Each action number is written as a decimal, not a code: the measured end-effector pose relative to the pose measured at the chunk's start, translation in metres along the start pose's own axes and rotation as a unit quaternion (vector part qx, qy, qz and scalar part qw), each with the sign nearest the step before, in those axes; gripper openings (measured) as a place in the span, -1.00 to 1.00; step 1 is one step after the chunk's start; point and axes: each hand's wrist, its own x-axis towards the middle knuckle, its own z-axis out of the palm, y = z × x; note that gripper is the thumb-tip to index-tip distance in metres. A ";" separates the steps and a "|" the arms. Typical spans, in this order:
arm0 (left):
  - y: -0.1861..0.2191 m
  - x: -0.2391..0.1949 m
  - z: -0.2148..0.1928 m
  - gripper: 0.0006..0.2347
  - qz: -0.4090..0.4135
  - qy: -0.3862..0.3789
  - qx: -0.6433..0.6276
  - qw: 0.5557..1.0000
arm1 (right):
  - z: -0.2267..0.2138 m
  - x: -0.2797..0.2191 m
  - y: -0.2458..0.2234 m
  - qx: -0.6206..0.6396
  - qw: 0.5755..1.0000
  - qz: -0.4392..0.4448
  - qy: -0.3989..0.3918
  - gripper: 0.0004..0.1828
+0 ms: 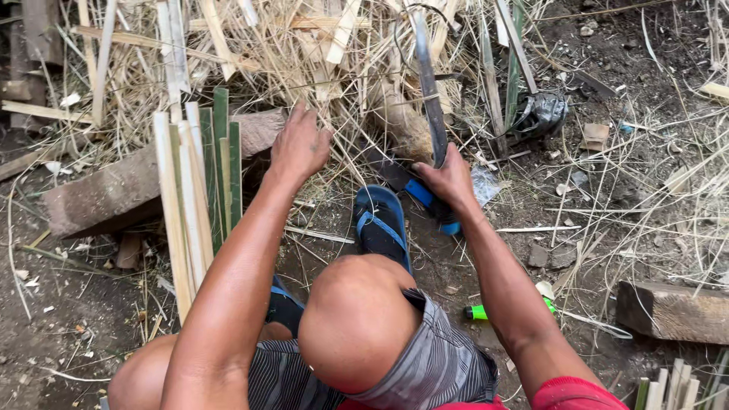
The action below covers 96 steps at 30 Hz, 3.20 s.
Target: The person splits long green bamboo stalks into thin strips using a machete and a wooden block as a guide. After splitting, the person gathers the strips and ties them together with a rubber band.
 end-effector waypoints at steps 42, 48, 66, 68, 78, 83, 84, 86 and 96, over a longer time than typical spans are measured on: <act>0.111 -0.014 0.053 -0.61 0.071 -0.229 -0.528 0.815 | -0.061 -0.029 -0.008 0.716 0.688 0.090 -0.081 -0.86; 0.114 -0.023 -0.030 -0.71 0.096 -0.040 -0.615 0.782 | -0.022 -0.076 0.039 0.357 0.925 -0.129 0.024 -0.47; 0.081 -0.103 -0.081 -0.81 0.122 0.166 -0.686 0.698 | -0.020 -0.060 0.039 0.531 0.821 -0.088 -0.187 -0.67; 0.082 -0.101 -0.084 -0.82 0.101 0.175 -0.727 0.656 | -0.023 -0.068 0.048 0.465 0.843 -0.119 -0.243 -0.67; 0.087 -0.121 -0.059 -0.79 0.108 -0.124 -0.694 0.701 | -0.008 -0.078 0.040 0.230 0.942 -0.112 -0.217 -0.56; 0.047 -0.117 -0.050 -0.83 0.048 -0.168 -0.641 0.748 | -0.051 -0.066 -0.004 0.652 0.726 -0.091 -0.200 -0.65; 0.037 -0.114 -0.046 -0.88 0.036 -0.137 -0.648 0.749 | -0.059 -0.066 -0.008 0.694 0.689 -0.102 -0.185 -0.58; 0.016 -0.105 -0.035 -0.93 0.012 -0.074 -0.660 0.748 | -0.073 -0.070 -0.006 0.715 0.673 -0.131 -0.136 -0.63; -0.010 -0.033 -0.008 -0.68 0.058 0.170 -0.831 0.527 | -0.088 -0.106 0.078 0.560 0.821 -0.099 0.046 -0.59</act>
